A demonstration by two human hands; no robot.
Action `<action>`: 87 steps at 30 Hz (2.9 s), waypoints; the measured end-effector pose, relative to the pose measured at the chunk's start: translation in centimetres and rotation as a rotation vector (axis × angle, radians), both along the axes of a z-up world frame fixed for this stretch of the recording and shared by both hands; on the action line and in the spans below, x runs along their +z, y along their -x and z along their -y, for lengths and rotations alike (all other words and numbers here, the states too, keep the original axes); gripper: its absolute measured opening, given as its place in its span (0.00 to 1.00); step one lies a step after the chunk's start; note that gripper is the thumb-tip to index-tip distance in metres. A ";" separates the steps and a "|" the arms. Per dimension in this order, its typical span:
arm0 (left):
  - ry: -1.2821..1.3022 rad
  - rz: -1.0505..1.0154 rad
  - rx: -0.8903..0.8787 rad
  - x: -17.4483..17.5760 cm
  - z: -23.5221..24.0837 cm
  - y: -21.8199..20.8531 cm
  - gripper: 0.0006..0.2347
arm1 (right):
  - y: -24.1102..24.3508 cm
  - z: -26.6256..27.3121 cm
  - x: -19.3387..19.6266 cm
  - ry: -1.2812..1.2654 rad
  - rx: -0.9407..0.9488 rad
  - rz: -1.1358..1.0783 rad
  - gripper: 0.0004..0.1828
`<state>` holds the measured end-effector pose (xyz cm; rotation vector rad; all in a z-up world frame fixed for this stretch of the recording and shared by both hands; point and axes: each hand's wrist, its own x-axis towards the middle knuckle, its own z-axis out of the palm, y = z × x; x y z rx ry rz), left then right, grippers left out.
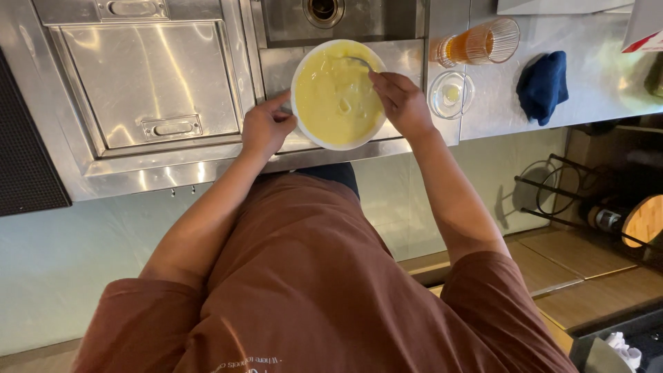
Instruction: The person stirs a yellow mixture in a bowl with a spoon, then pulls plastic wrap from a box and seals it over the bowl. They carry the covered bowl to a microwave, then wipe the sink area with a blue cloth.
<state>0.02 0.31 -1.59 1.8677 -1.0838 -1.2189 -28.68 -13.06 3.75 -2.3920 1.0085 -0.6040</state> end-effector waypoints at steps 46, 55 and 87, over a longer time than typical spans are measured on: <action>-0.252 -0.067 0.044 2.2 1.5 0.4 0.21 | 2.1 9.9 2.2 0.267 0.564 -0.492 0.23; -0.122 -0.012 0.022 1.4 1.3 0.4 0.17 | 4.3 7.3 1.4 0.158 0.432 -0.332 0.21; -0.136 -0.052 -0.019 -0.4 1.1 0.0 0.20 | -0.9 -13.0 -2.8 -0.212 -0.609 0.132 0.14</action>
